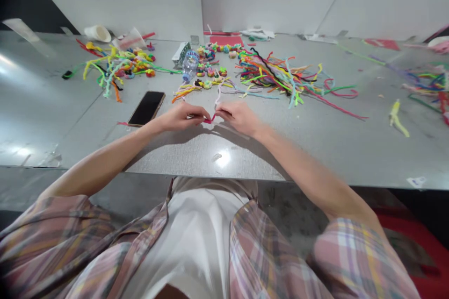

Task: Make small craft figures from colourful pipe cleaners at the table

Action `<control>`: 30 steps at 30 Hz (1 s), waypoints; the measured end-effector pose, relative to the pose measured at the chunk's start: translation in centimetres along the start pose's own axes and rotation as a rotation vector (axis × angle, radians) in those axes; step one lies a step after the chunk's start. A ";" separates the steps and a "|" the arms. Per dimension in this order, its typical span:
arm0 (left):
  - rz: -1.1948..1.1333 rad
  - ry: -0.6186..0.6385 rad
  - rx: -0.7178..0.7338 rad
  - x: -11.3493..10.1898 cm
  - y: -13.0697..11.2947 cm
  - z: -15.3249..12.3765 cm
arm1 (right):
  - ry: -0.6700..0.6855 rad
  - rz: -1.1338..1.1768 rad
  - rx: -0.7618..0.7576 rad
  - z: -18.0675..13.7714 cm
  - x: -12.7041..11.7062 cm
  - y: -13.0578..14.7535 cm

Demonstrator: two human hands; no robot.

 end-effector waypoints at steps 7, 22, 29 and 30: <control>0.192 -0.091 0.034 0.4 0.1 0.1 | 0.021 -0.141 -0.028 -0.6 0.0 1.1; -0.397 -0.489 0.032 -1.3 0.1 -0.1 | -0.121 -0.104 0.017 -1.2 0.9 3.7; -0.549 -0.219 -0.017 -0.4 0.6 -0.2 | -0.084 -0.031 0.020 -1.0 0.2 1.6; -0.536 -0.165 -0.030 -0.3 0.4 -0.2 | -0.073 -0.040 -0.004 -1.0 0.2 1.4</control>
Point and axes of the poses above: each hand's wrist, its own z-axis towards the middle knuckle, its own x-axis out of the palm, y = z × x, the point moved 6 cm from there along z, towards the middle knuckle, and after that the axes turned 7 degrees about -z, right-handed, at the moved point
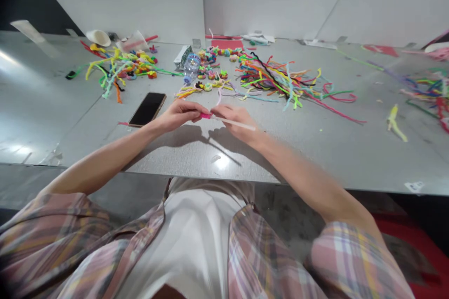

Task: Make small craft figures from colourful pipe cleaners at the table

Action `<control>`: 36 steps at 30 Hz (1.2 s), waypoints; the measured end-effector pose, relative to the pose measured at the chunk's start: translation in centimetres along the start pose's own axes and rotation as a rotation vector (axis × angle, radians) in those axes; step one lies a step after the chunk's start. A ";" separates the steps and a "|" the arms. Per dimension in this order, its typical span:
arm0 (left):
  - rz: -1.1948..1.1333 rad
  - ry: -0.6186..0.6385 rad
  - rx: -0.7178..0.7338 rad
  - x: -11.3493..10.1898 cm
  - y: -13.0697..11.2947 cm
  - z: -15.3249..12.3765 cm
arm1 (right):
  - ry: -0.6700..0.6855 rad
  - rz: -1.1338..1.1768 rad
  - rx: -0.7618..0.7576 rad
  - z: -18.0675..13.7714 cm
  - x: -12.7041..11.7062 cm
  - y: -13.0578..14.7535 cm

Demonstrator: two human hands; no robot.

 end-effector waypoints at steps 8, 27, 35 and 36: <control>0.323 0.133 -0.071 0.0 -0.6 0.3 | 0.052 -0.091 -0.099 0.2 0.5 -1.2; 0.828 0.138 0.019 1.0 1.6 -0.1 | 0.143 -0.168 -0.017 0.2 0.7 -0.5; 0.832 0.201 -0.031 1.3 1.6 0.0 | 0.167 -0.177 0.004 0.1 1.2 -0.2; 0.815 0.200 -0.031 1.3 1.6 0.1 | 0.165 -0.167 0.007 0.2 1.2 -0.1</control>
Point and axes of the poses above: each hand's wrist, its own z-axis towards the middle knuckle, its own x-axis out of the palm, y = z × x, the point moved 6 cm from there along z, towards the middle knuckle, and after that the axes turned 7 degrees about -z, right-handed, at the moved point
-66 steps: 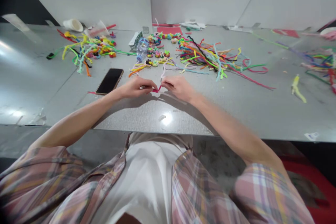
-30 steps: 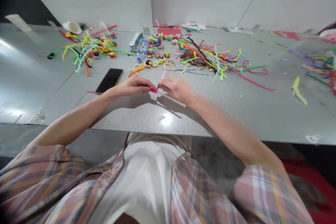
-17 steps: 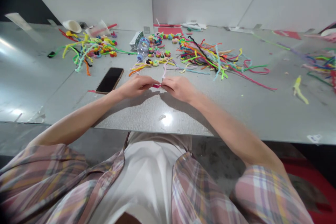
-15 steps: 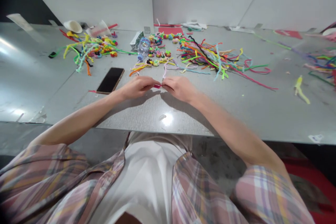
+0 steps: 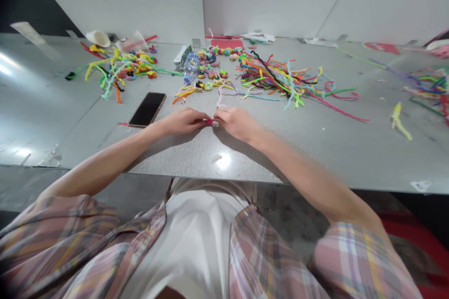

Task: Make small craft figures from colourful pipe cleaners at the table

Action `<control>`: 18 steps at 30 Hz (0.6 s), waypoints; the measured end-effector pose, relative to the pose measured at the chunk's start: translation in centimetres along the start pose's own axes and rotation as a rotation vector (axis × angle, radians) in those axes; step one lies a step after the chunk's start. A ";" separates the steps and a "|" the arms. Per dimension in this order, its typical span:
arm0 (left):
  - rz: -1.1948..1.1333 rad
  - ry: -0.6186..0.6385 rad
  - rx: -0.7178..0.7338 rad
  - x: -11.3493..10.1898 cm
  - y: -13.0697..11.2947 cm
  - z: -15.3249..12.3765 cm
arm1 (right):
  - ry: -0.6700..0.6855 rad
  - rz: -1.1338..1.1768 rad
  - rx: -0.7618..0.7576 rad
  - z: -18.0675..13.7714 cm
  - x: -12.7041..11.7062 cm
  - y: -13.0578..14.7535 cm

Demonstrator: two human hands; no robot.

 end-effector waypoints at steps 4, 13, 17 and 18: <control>-0.045 -0.015 -0.022 -0.2 -0.1 0.0 | -0.014 0.027 0.021 -0.1 -0.1 -0.1; -0.360 -0.115 -0.150 -1.0 -0.3 0.0 | -0.161 0.045 0.078 -0.4 -1.7 0.1; -0.667 -0.162 -0.160 -0.9 -0.3 0.0 | -0.259 0.086 0.062 -0.6 -2.6 0.3; -0.753 -0.183 -0.151 -0.9 -0.3 0.0 | -0.283 0.092 0.064 -0.7 -2.8 0.4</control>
Point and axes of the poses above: each hand's wrist, its own z-axis towards the middle knuckle, its own x-axis out of the palm, y = z × x, the point moved 6 cm from there along z, towards the middle knuckle, and after that the axes turned 7 degrees about -z, right-handed, at the moved point
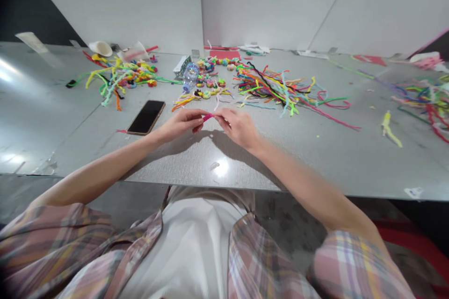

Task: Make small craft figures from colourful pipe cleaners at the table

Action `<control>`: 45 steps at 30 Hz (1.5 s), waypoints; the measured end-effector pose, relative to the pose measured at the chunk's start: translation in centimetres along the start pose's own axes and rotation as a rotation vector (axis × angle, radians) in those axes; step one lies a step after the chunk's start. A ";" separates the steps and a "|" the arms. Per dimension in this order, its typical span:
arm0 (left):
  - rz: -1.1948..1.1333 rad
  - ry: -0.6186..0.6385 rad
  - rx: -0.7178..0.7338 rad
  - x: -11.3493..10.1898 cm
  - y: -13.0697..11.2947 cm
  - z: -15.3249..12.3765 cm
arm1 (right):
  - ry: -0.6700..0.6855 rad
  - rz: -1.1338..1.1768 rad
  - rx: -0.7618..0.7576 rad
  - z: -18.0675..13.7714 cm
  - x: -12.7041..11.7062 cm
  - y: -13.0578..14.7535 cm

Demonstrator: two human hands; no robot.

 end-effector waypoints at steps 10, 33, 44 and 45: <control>-0.430 -0.021 -0.005 0.8 -0.1 -0.4 | -0.044 0.123 0.035 -0.1 -0.3 -0.2; 0.187 0.396 -0.148 0.8 -0.7 -0.9 | 0.318 0.016 -0.183 -0.2 2.4 0.2; -0.224 -0.050 -0.092 0.2 -0.8 -0.8 | -0.008 -0.135 -0.120 -0.4 -0.1 1.5; -0.283 -0.062 -0.080 0.2 -0.7 -0.8 | -0.036 -0.114 -0.112 -0.4 -0.4 1.6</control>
Point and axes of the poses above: each hand's wrist, its own z-axis towards the middle knuckle, its own x-axis out of the palm, y = z × x, the point moved 6 cm from there along z, towards the middle knuckle, and after that the axes turned 7 degrees about -z, right-handed, at the moved point
